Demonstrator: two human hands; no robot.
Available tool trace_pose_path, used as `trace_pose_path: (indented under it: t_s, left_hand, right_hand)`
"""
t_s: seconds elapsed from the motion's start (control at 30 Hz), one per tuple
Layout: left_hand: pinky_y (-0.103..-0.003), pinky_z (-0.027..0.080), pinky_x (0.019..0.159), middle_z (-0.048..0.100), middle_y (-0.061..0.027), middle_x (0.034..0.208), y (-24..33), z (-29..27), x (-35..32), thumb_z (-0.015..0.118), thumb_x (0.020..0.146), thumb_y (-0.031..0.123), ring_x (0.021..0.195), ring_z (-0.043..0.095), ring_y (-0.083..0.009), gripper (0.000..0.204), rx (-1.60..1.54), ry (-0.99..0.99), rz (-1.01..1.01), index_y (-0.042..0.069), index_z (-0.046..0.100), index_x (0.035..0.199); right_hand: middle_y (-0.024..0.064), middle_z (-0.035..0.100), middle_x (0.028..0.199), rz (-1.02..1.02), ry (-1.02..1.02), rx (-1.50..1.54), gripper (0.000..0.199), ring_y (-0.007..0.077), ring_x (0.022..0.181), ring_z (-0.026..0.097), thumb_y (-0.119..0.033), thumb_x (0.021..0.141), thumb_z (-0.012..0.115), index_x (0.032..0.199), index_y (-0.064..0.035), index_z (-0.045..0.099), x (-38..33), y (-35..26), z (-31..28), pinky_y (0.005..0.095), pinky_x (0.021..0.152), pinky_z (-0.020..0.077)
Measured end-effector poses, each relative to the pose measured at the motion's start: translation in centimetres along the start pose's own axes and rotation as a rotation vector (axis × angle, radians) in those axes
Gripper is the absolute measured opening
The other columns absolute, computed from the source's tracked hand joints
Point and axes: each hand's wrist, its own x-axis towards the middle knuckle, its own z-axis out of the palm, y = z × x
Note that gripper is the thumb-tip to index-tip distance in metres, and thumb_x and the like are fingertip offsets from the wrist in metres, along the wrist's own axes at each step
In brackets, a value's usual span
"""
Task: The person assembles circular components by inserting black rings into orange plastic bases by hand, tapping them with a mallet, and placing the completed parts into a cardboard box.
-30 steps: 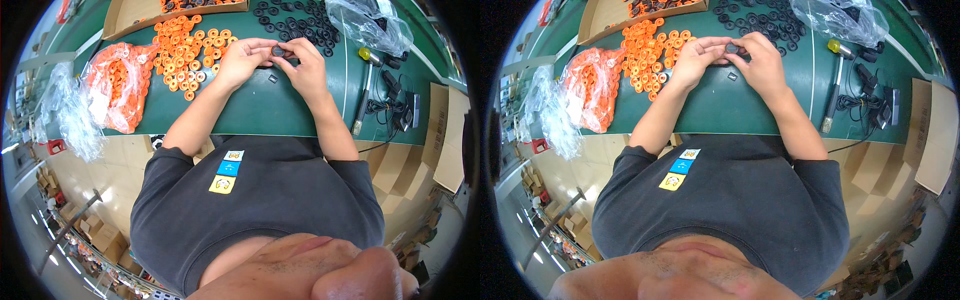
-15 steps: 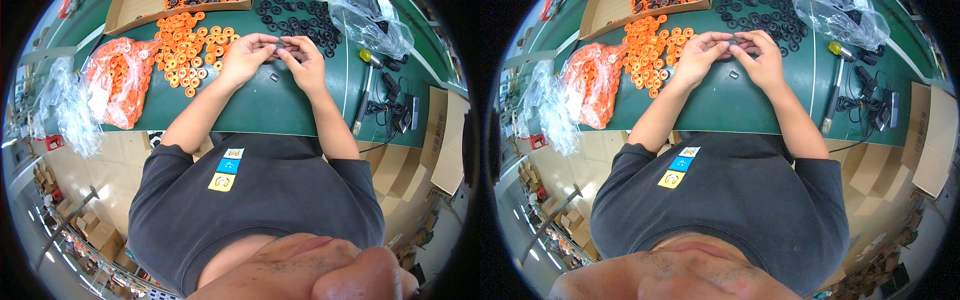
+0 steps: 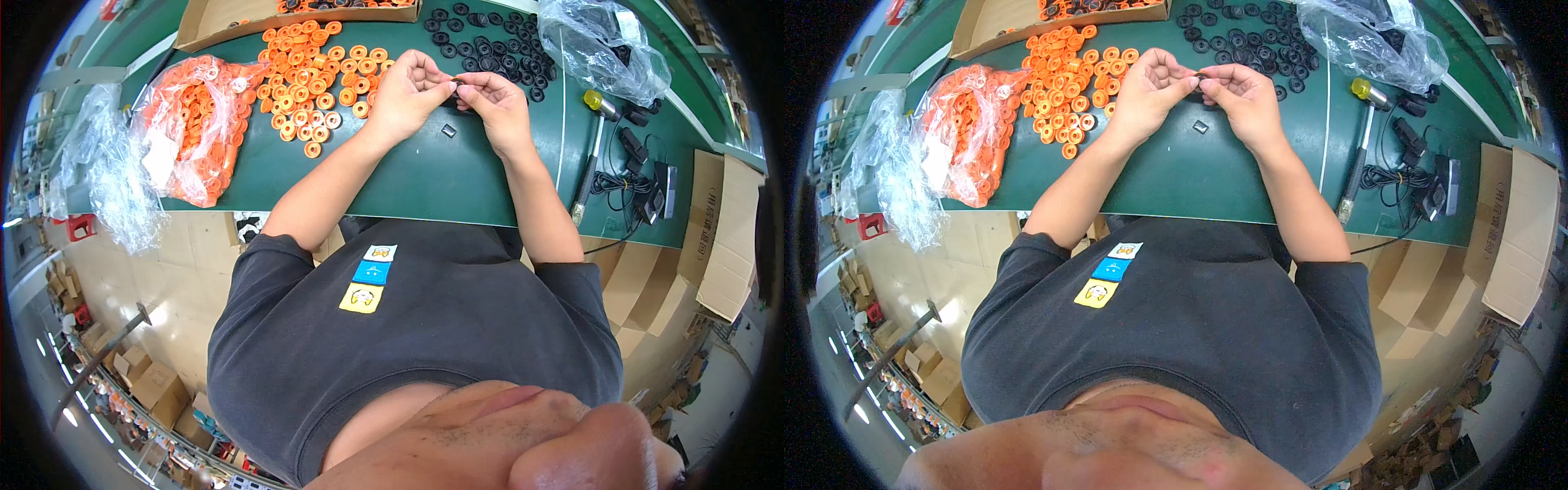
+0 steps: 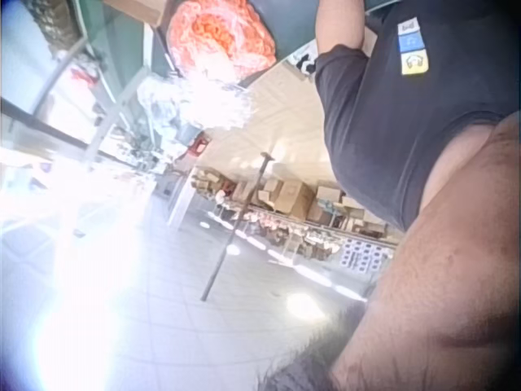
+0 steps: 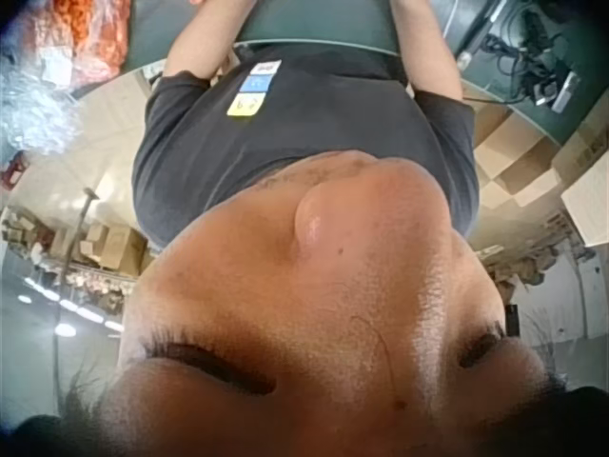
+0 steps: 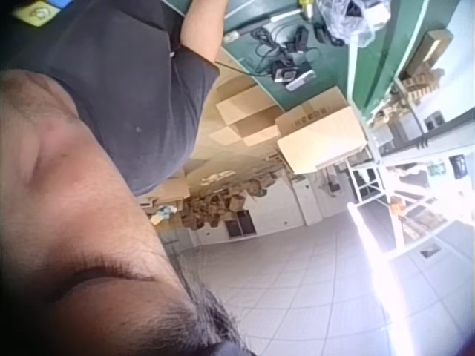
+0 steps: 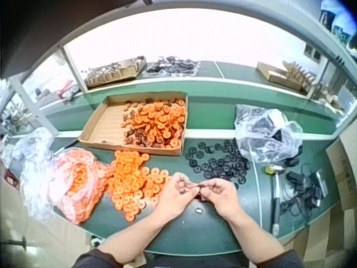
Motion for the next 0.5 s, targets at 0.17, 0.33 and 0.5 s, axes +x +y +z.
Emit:
trace_pose_path:
  t_s: [0.17, 0.33, 0.5]
  left_hand:
    - [-0.026, 0.054, 0.083, 0.066, -0.0121, 0.098, -0.3, 0.5, 0.1, 0.068, 0.089, -0.002, 0.091, 0.065, -0.014, 0.021, -0.058, -0.021, 0.02, 0.004, 0.049, 0.097]
    - [-0.024, 0.052, 0.084, 0.065, -0.0094, 0.097, -0.1, 0.1, 0.0, 0.068, 0.09, 0.001, 0.091, 0.065, -0.0129, 0.022, -0.007, -0.088, -0.101, 0.0, 0.053, 0.106]
    - [-0.027, 0.054, 0.08, 0.066, -0.006, 0.095, 0.5, 0.9, -1.3, 0.064, 0.091, 0.005, 0.086, 0.067, -0.0134, 0.016, 0.64, -0.25, 0.103, 0.0, 0.065, 0.106]
  right_hand:
    - [0.0073, 0.071, 0.091, -0.034, 0.025, -0.014, 0.018, 0.0107, 0.076, 0.065, -0.003, 0.091, 0.069, 0.107, 0.0043, 0.067, -0.3, -0.2, -0.1, 0.024, 0.072, 0.0547]
    - [0.0079, 0.068, 0.098, 0.037, 0.021, -0.174, 0.026, 0.0127, 0.083, 0.065, -0.01, 0.09, 0.072, 0.113, 0.0025, 0.067, -1.6, -1.3, -1.3, 0.0256, 0.074, 0.0546]
    - [0.0124, 0.063, 0.105, -0.331, 0.362, -1.175, 0.038, 0.0242, 0.092, 0.064, -0.016, 0.081, 0.078, 0.115, -0.0042, 0.068, -6.1, -4.2, -6.8, 0.0335, 0.081, 0.0525]
